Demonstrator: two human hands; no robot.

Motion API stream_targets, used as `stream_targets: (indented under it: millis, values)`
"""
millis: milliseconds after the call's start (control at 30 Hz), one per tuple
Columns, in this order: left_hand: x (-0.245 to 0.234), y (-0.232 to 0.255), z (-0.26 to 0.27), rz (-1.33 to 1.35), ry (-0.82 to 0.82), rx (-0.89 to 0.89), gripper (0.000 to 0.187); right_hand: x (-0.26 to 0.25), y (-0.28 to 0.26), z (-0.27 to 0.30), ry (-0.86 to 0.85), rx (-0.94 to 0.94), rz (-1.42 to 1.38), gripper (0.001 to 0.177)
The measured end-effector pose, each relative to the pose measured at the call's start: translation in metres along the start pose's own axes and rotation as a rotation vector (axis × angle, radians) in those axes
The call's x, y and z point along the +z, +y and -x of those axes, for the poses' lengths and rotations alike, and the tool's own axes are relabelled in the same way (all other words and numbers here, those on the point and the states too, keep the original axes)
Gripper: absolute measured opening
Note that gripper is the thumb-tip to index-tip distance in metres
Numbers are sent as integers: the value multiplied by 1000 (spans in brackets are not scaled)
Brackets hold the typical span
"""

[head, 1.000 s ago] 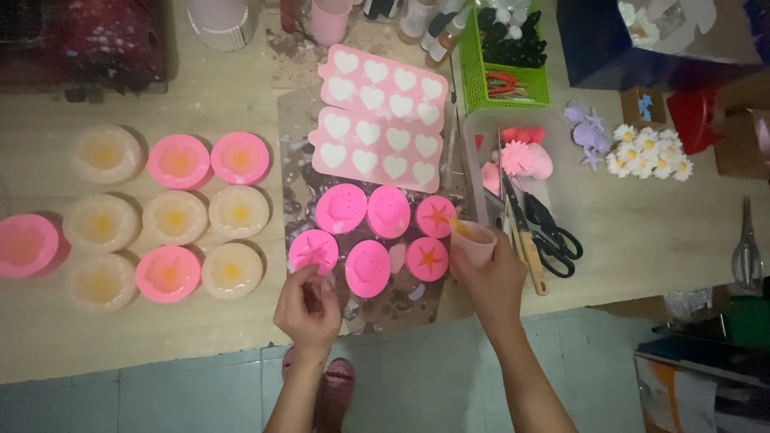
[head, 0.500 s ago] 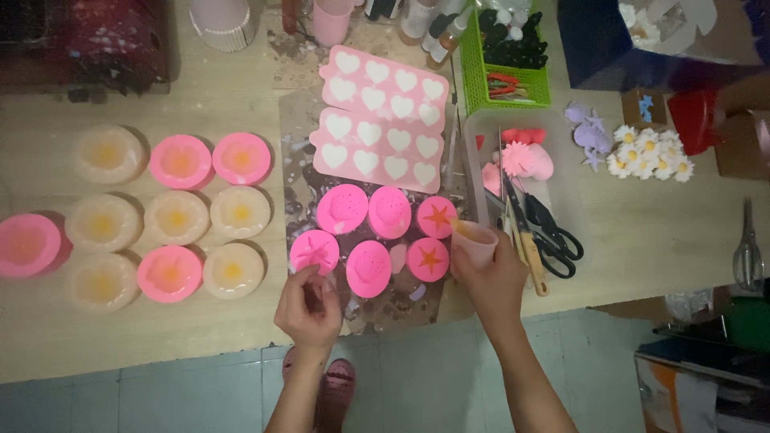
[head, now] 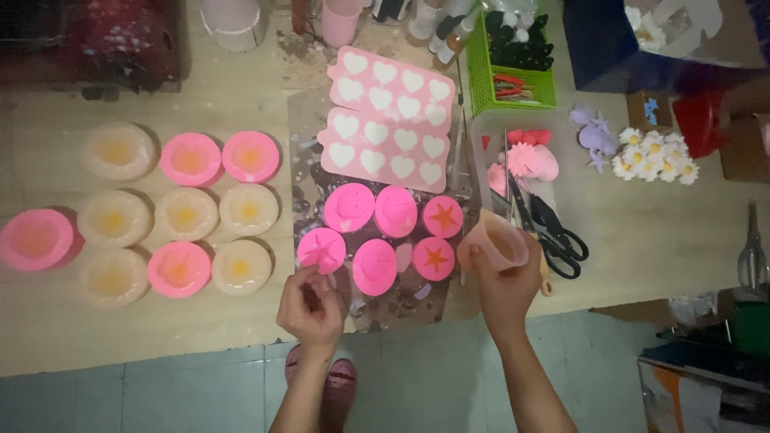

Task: Pouring melted wax into various molds and preparing candle components.

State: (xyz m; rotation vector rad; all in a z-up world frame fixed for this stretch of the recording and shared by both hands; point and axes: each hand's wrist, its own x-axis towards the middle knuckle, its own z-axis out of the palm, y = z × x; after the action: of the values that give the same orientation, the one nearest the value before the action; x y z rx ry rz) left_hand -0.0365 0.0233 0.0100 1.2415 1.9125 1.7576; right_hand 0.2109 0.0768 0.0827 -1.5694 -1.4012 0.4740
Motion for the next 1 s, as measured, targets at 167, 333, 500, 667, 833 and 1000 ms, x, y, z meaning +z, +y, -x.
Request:
stream_targets:
  millis: [167,333,500,667,833,1000]
  values:
    - [2,-9,3,90,56,-68,18,3,-14,4,-43,-49,-69,50]
    - [-10,-10,13,92,124,-146,19,24,-36,10,-308,-58,-116,47]
    - [-20,-3,11,100,50,-316,32,52,-75,15,-612,-6,-4,51]
    - [-19,0,9,164,51,-304,41,73,-81,13,-718,-124,81,53]
    - [-15,-10,15,171,63,-296,42,84,-88,9,-742,-211,318,55]
    - [-16,-5,13,122,59,-289,43,91,-86,8,-743,-216,318,50]
